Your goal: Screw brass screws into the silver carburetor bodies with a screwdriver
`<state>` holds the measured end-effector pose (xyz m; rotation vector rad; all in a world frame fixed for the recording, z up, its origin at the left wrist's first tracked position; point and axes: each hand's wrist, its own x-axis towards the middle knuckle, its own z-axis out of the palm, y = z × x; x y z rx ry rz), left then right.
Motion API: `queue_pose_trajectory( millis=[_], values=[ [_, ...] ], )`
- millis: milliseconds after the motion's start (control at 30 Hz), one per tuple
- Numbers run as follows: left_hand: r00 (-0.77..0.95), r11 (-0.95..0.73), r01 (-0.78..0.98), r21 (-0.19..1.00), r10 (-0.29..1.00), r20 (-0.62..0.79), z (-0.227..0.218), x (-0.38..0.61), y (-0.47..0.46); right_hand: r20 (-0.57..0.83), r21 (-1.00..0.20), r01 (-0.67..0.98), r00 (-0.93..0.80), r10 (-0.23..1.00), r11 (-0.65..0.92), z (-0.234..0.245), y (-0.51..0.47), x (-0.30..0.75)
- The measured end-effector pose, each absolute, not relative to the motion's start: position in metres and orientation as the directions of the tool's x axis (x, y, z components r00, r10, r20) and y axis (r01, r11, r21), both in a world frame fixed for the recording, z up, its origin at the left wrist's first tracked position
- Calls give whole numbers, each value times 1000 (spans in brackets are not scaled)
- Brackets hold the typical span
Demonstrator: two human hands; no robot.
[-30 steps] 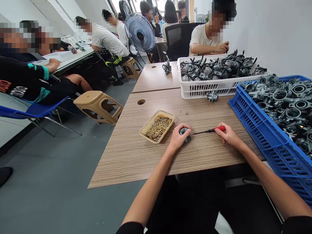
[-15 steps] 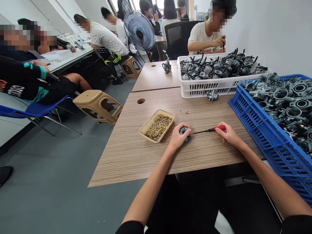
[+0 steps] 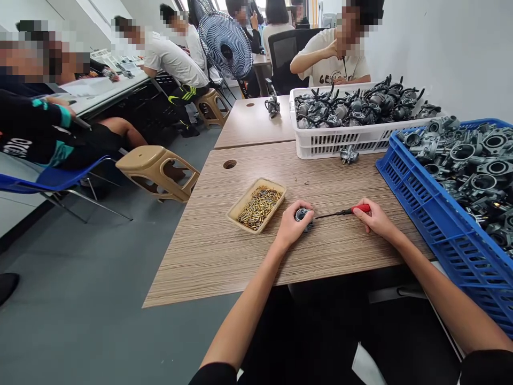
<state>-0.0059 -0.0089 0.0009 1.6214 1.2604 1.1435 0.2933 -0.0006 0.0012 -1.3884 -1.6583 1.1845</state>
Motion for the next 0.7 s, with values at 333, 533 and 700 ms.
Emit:
queue_pose_trajectory(
  millis=[333, 533, 700],
  values=[
    [115, -200, 295, 934, 978, 173, 1, -8, -10, -57, -925, 378, -205, 977, 26, 1, -1, 292],
    [113, -201, 301, 932, 978, 174, 3, -7, -11, -54, -926, 377, -204, 978, 27, 2, -1, 293],
    [106, -197, 297, 934, 979, 173, 3, -7, -11, -37, -920, 388, -213, 976, 50, 5, -3, 292]
  ],
)
